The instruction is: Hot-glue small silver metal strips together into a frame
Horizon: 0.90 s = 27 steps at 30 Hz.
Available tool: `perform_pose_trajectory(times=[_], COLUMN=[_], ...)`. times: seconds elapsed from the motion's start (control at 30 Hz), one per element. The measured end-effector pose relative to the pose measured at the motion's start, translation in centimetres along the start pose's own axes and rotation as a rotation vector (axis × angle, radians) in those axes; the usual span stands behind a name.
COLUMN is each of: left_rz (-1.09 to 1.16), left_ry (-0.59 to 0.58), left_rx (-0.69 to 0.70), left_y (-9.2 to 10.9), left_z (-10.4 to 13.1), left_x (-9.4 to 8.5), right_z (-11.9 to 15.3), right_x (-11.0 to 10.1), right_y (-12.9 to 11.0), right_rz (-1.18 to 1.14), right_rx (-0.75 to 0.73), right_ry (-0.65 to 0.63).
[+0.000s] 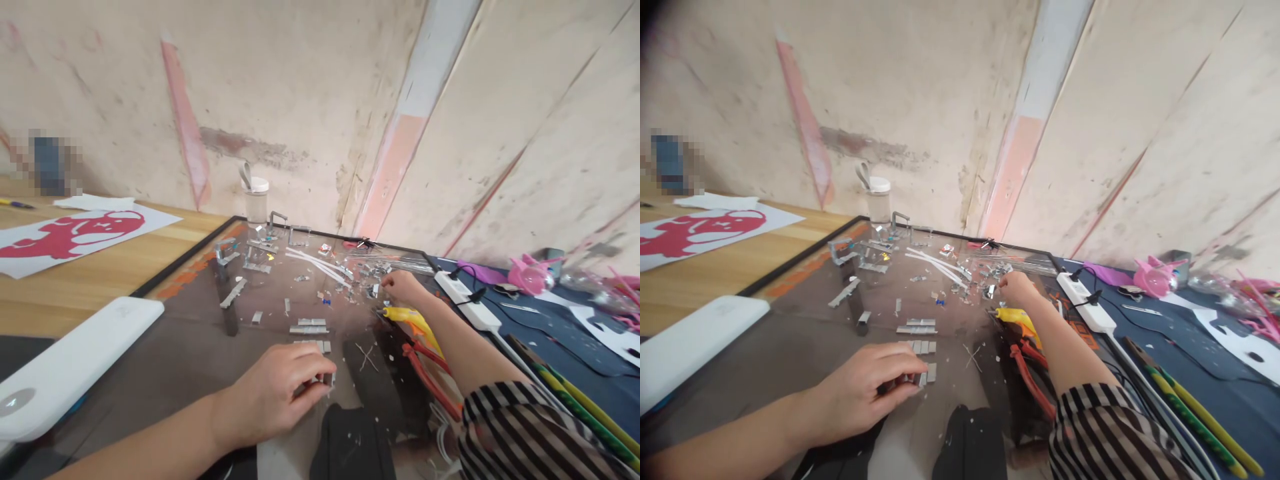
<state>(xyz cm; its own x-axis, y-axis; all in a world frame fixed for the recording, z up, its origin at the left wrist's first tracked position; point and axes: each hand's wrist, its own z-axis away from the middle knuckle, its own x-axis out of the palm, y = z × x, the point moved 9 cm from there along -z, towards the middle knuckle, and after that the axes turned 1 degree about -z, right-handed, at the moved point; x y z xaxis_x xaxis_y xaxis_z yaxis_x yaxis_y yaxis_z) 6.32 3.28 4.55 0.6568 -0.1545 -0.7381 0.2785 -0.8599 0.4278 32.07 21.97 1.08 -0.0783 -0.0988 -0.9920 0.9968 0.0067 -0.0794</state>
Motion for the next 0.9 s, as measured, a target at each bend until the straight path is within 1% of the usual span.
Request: perform_pose_trajectory(times=[0.13, 0.23, 0.33, 0.5, 0.6, 0.67, 0.77, 0.9], left_rz=[0.004, 0.004, -0.006, -0.045, -0.062, -0.079, -0.113, -0.121], left_ry=[-0.008, 0.012, 0.031, -0.006, -0.028, -0.037, -0.043, -0.036], left_rx=[-0.01, -0.006, 0.0, -0.001, 0.013, 0.022, 0.021, 0.022], left_y=[-0.2, -0.1, 0.0, 0.0, 0.2, 0.3, 0.3, 0.2], left_z=[-0.1, -0.2, -0.2, -0.2, -0.2, -0.2, -0.1, 0.0], left_x=[0.3, 0.2, 0.0, 0.1, 0.0, -0.1, -0.1, -0.2], right_z=[0.3, -0.3, -1.7, -5.2, -7.4, -8.5, -9.6, -9.4], right_x=[-0.7, -1.2, -1.8, -2.5, -2.1, -1.5, -0.8, -0.9], right_y=[1.6, 1.9, 0.9, -2.6, -4.5, -5.3, -5.6, -4.3], right_rz=[-0.058, -0.064, -0.046, -0.013, -0.018, -0.048, -0.151, -0.406], right_rx=[0.008, 0.022, 0.025, -0.014, -0.034, -0.036, -0.025, -0.014], right_ry=[0.03, 0.051, 0.071, 0.089, 0.07, 0.048, 0.015, -0.035])
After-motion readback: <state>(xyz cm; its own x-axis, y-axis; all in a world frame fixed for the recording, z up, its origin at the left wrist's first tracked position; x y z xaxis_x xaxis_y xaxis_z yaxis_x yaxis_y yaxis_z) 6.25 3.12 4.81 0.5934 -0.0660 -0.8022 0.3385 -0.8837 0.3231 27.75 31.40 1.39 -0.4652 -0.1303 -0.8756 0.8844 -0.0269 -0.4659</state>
